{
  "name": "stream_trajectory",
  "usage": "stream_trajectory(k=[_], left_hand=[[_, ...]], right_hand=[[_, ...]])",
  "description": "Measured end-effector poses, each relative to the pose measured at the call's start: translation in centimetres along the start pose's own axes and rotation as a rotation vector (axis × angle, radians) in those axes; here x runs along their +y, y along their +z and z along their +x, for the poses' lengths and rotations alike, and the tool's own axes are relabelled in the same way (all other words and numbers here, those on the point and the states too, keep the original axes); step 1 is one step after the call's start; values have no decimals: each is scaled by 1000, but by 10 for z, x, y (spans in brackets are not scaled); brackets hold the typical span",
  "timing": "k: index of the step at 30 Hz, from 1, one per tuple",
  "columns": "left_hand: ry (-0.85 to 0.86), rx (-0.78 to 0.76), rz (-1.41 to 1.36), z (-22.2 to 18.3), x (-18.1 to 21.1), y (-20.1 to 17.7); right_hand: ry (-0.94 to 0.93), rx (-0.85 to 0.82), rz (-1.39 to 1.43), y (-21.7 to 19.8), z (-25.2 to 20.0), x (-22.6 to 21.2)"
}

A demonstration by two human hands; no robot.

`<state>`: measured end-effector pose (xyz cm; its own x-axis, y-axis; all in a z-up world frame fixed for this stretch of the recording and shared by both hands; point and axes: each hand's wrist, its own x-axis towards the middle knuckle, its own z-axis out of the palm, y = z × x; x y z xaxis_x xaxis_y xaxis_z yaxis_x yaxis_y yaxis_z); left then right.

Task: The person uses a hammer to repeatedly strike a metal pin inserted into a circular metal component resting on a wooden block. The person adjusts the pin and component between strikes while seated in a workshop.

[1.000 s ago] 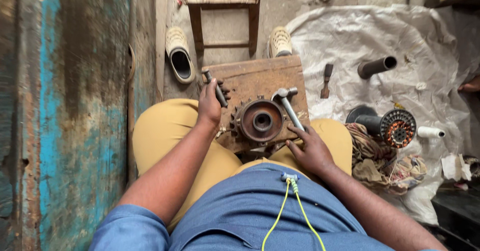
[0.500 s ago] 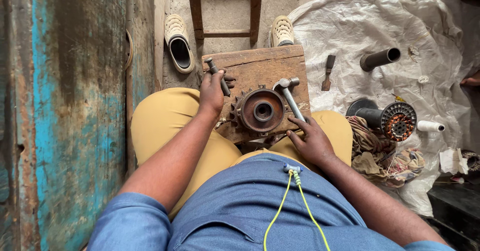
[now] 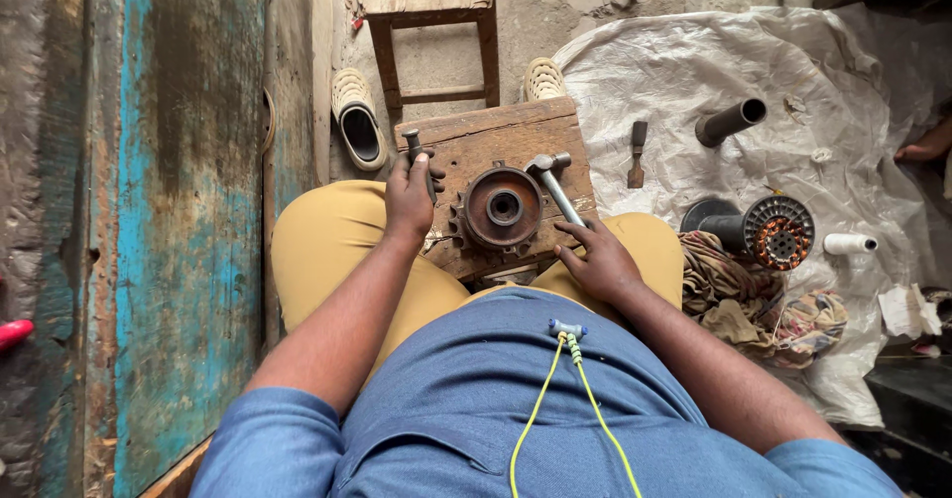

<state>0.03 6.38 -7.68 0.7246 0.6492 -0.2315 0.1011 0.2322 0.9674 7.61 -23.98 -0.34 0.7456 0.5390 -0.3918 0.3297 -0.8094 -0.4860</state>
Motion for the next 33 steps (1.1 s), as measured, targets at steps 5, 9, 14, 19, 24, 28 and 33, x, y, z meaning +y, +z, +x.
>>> stream_trajectory(k=[5, 9, 14, 19, 24, 28, 33], left_hand=[[24, -28, -35, -25, 21, 6], [-74, -57, 7, -44, 30, 4], [-116, 21, 49, -34, 24, 3], [-176, 102, -24, -13, 2, -2], [-127, 45, -112, -3, -19, -3], [-88, 44, -80, -4, -18, -3], [58, -15, -23, -21, 13, 5]], right_hand=[[-10, 8, 37, 1, 0, 5], [-59, 69, 100, 4, 1, 11], [-152, 188, 150, 6, -1, 18], [-157, 197, 124, 3, -2, 15], [8, 78, 83, -3, 0, 1], [196, -34, 21, -3, 3, 0], [40, 140, -1, 12, 9, 20]])
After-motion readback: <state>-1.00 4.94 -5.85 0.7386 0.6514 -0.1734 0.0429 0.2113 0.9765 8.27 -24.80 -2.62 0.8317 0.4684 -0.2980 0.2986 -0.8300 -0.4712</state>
